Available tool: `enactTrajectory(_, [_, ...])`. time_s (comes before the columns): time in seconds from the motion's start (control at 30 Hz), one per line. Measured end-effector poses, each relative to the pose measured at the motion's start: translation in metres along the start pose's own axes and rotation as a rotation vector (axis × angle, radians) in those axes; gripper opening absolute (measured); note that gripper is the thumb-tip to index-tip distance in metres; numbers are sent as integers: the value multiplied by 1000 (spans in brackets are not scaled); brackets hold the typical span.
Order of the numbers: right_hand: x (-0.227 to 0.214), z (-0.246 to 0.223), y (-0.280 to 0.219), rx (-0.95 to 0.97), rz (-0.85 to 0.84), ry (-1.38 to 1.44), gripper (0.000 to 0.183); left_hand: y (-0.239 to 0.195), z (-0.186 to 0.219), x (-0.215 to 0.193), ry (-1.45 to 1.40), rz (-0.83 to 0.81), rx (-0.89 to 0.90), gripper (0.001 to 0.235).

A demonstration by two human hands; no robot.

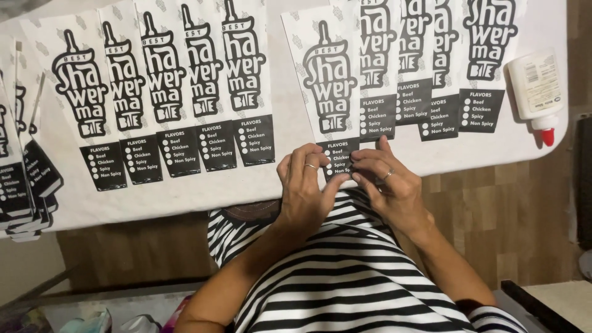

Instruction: The person folds printed paper sheets in half repeatedly, aligning edges and creasing them. They gather the folded sheets into a stack, briefly fan the stack, and then resume folding additional sheets one by one.

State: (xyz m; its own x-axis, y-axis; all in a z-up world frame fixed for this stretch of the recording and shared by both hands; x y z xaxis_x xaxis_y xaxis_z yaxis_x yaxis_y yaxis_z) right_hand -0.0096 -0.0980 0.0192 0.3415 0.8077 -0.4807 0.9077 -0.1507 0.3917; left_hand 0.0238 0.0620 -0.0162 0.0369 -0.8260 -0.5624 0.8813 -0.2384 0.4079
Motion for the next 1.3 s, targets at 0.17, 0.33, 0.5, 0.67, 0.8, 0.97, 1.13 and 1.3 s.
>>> enactTrajectory(0.17, [-5,-5,7,38,-27,19,12,-5,-9,-6,-130,-90,-56,20])
enactTrajectory(0.33, [2,-7,7,16,-4,1,12,-4,-10,-11,-188,-110,-77,16])
enactTrajectory(0.5, [0,-10,6,24,-10,3,13,-5,-9,-10,-170,-79,0,13])
enactTrajectory(0.67, [-7,-17,8,-19,-10,18,18,-8,-1,-13,-144,-6,96,11])
enactTrajectory(0.8, [7,-26,4,-100,-24,-38,21,0,0,-33,52,137,243,16])
enactTrajectory(0.97, [18,-9,3,-105,-48,-83,29,16,-24,-50,276,69,138,62])
enactTrajectory(1.13, [19,4,31,-148,-23,-120,29,5,-3,-27,214,-23,158,76])
enactTrajectory(1.3, [10,-7,38,-221,7,-112,23,3,4,-32,-40,-69,171,70])
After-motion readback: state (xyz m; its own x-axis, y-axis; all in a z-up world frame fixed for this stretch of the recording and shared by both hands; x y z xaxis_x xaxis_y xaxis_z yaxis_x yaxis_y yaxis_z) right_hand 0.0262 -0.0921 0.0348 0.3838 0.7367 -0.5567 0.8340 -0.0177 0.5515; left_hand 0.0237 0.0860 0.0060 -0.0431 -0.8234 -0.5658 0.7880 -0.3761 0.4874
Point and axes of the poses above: each hand's wrist, its own y-axis towards the middle knuckle, its own x-axis out of the palm, z = x × y, the point moved 3 cm from there along y, towards the middle knuckle, and after that the axes turned 7 degrees about z, right-handed, at the moved point
